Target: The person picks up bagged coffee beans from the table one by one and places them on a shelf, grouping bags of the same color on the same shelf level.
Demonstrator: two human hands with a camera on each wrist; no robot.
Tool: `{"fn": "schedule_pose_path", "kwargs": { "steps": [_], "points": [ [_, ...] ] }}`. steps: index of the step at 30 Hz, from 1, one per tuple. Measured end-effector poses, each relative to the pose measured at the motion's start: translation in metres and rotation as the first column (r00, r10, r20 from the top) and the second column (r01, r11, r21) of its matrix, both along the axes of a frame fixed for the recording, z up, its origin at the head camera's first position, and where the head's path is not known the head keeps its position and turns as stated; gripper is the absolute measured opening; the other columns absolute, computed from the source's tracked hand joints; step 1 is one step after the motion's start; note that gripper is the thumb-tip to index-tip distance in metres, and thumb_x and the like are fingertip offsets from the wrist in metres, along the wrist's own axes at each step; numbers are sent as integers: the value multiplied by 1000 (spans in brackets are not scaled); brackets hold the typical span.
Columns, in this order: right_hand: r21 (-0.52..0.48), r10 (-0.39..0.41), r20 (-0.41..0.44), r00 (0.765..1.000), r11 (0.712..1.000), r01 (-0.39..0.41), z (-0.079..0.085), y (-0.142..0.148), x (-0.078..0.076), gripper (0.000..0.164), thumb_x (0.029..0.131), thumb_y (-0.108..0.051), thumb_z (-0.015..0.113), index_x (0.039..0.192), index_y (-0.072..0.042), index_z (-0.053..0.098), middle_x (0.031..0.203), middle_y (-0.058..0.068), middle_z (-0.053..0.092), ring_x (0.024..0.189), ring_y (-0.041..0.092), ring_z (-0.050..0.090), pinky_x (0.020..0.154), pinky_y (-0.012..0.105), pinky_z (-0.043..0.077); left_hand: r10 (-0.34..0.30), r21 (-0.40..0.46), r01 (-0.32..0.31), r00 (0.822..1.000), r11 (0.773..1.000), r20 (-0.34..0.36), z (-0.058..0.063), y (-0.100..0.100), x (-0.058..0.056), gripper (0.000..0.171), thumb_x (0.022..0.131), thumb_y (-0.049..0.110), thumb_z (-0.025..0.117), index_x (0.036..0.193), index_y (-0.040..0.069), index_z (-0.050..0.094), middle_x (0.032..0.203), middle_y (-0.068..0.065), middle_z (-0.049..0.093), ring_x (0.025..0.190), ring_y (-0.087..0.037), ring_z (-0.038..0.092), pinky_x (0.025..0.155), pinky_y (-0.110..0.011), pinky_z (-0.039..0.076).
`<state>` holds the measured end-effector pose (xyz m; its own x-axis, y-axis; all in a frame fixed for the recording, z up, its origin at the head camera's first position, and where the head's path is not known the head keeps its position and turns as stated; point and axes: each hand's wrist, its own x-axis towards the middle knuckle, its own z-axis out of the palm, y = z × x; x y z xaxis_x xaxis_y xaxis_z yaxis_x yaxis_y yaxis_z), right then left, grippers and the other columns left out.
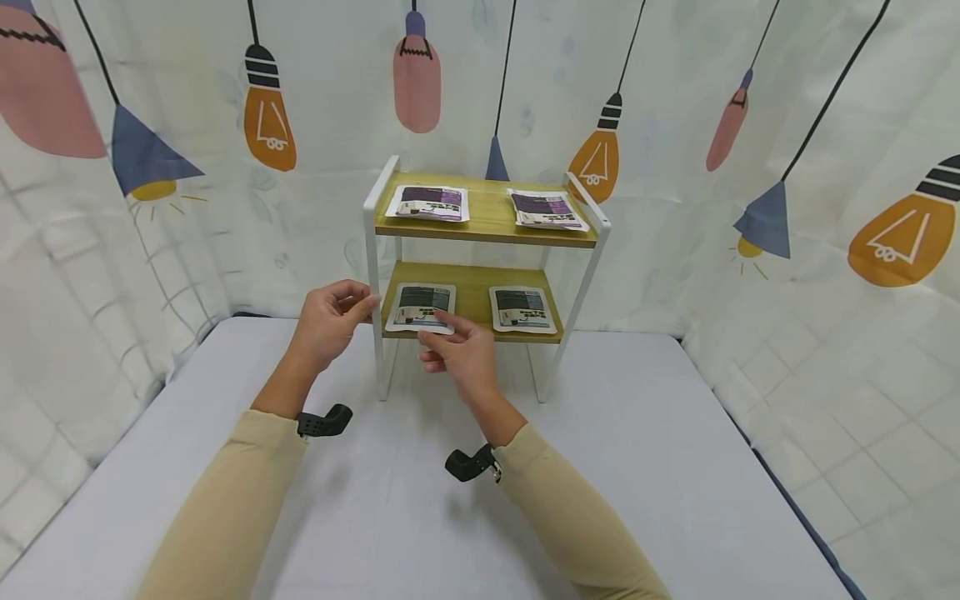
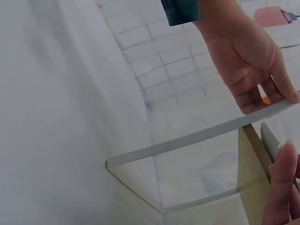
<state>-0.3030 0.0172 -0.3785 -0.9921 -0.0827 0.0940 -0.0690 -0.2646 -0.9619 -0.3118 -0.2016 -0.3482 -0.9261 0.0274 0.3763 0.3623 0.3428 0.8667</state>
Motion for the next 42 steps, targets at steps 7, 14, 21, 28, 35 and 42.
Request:
{"fn": "schedule_pose_path", "kwargs": {
  "steps": [7, 14, 21, 28, 35, 42],
  "points": [
    [2, 4, -8, 1000, 1000, -4, 0, 1, 1, 46, 86, -2, 80, 131, -11, 70, 91, 19, 78, 56, 14, 72, 52, 28, 60, 2, -2, -2, 1000, 1000, 5, 0, 0, 0, 38, 100, 34, 66, 118, 0, 68, 118, -18, 69, 94, -10, 70, 93, -21, 56],
    [11, 3, -15, 1000, 1000, -3, -1, 2, 0, 45, 87, -5, 81, 130, -10, 70, 92, 18, 78, 56, 13, 72, 52, 28, 60, 2, 1, -2, 1000, 1000, 5, 0, 2, 1, 35, 100, 34, 67, 114, 1, 68, 109, -3, 70, 94, -12, 70, 92, -22, 56],
    [27, -16, -28, 999, 999, 17, -2, 1, 1, 43, 87, -7, 81, 129, -11, 71, 95, 19, 78, 56, 12, 72, 52, 28, 60, 0, -2, 0, 1000, 1000, 10, 0, 2, 0, 36, 100, 34, 67, 115, 1, 68, 117, -17, 68, 95, -12, 70, 92, -20, 56],
    [51, -36, -26, 999, 998, 37, -1, 0, 2, 42, 87, -8, 81, 128, -12, 72, 94, 19, 78, 55, 13, 71, 52, 28, 60, 12, -9, -12, 1000, 1000, 7, -2, 2, 0, 39, 101, 35, 66, 116, -1, 68, 111, -8, 69, 93, -11, 70, 88, -17, 56],
    [60, -54, -22, 998, 997, 55, 1, -2, 2, 39, 87, -8, 81, 125, -12, 74, 92, 19, 78, 54, 14, 71, 51, 30, 60, 16, -17, -16, 1000, 1000, 4, -1, 1, 1, 37, 101, 36, 65, 115, 2, 69, 108, 1, 70, 92, -12, 71, 98, -34, 58],
    [61, -70, -30, 997, 996, 71, 1, -5, 1, 36, 88, -7, 81, 123, -10, 75, 90, 20, 78, 52, 14, 70, 51, 30, 60, 15, -9, -15, 1000, 1000, 10, 0, 1, 0, 40, 101, 36, 66, 117, -1, 68, 118, -17, 70, 92, -13, 71, 104, -46, 55]
  ]
}}
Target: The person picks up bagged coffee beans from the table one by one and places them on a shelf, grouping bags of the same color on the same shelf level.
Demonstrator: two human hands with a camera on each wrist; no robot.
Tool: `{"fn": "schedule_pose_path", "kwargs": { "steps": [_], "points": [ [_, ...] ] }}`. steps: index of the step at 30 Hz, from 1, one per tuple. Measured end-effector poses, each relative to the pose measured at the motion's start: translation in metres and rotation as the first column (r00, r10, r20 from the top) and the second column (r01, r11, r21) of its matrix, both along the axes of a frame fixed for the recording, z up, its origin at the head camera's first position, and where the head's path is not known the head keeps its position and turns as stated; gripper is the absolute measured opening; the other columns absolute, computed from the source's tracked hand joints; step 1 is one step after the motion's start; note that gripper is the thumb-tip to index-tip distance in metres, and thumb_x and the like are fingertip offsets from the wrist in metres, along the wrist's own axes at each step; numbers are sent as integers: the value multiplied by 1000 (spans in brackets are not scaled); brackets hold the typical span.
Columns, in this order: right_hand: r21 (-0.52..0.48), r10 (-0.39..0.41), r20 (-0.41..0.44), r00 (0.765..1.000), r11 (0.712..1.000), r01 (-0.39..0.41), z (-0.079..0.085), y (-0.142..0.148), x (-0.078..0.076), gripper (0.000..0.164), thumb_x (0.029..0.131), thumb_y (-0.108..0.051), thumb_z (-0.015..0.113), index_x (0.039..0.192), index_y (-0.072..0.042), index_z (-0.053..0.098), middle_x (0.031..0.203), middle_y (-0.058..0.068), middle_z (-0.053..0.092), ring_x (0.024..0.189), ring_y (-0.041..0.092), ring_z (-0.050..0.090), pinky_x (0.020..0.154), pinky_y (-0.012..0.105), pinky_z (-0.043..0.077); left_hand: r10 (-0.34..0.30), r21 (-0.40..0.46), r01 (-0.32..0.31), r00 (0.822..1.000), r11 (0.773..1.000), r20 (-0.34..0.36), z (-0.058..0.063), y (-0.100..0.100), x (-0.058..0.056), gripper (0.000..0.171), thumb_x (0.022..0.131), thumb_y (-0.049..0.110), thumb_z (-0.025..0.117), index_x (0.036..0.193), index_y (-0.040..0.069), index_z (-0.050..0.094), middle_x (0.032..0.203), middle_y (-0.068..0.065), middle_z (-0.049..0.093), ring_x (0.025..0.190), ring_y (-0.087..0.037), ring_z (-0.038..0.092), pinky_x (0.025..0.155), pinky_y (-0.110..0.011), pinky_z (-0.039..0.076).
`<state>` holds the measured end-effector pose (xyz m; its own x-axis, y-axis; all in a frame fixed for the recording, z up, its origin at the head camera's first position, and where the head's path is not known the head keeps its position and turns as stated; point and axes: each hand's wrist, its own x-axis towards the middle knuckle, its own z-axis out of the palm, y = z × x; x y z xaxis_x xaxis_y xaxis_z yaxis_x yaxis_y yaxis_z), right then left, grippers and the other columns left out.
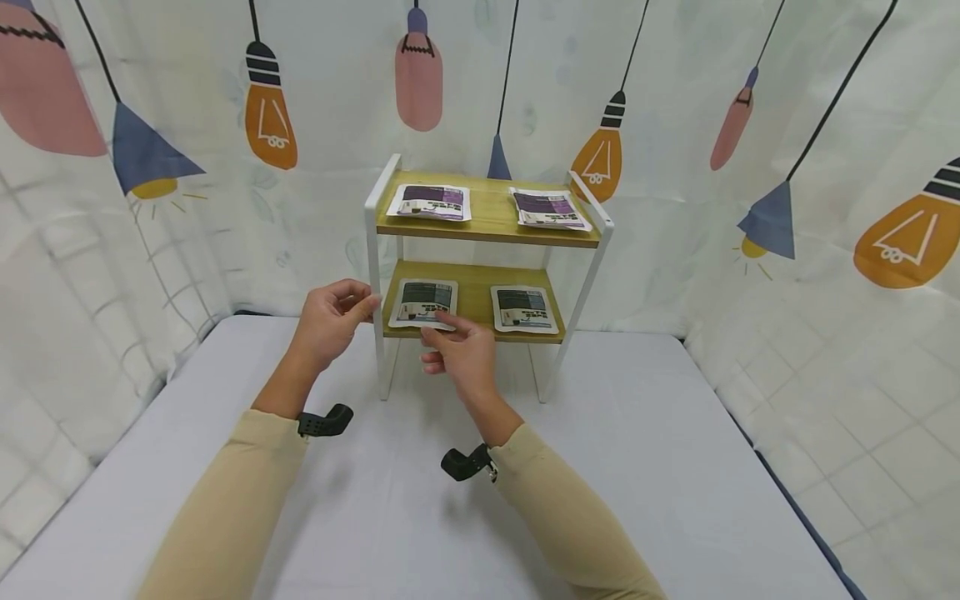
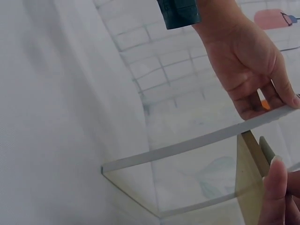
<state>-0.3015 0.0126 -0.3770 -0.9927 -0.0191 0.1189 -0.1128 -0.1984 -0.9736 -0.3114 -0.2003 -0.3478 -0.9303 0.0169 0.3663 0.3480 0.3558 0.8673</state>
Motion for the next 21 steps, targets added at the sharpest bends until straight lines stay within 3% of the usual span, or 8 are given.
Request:
{"fn": "schedule_pose_path", "kwargs": {
  "steps": [6, 21],
  "points": [
    [14, -7, 1, 1000, 1000, 7, 1, -1, -1, 37, 88, -8, 81, 124, -10, 74, 89, 19, 78, 54, 14, 71, 53, 31, 61, 0, -1, 0, 1000, 1000, -23, 0, -1, 0, 38, 101, 34, 66, 116, 0, 69, 118, -21, 69, 91, -9, 70, 90, -18, 56],
    [-27, 25, -61, 998, 999, -26, -4, 6, 3, 40, 89, -12, 80, 129, -10, 72, 95, 24, 77, 56, 13, 72, 56, 32, 62, 43, -11, -43, 998, 999, -49, -7, 1, 3, 35, 101, 34, 66, 117, 3, 70, 115, -20, 70, 90, -12, 69, 85, -13, 55]
  ]
}}
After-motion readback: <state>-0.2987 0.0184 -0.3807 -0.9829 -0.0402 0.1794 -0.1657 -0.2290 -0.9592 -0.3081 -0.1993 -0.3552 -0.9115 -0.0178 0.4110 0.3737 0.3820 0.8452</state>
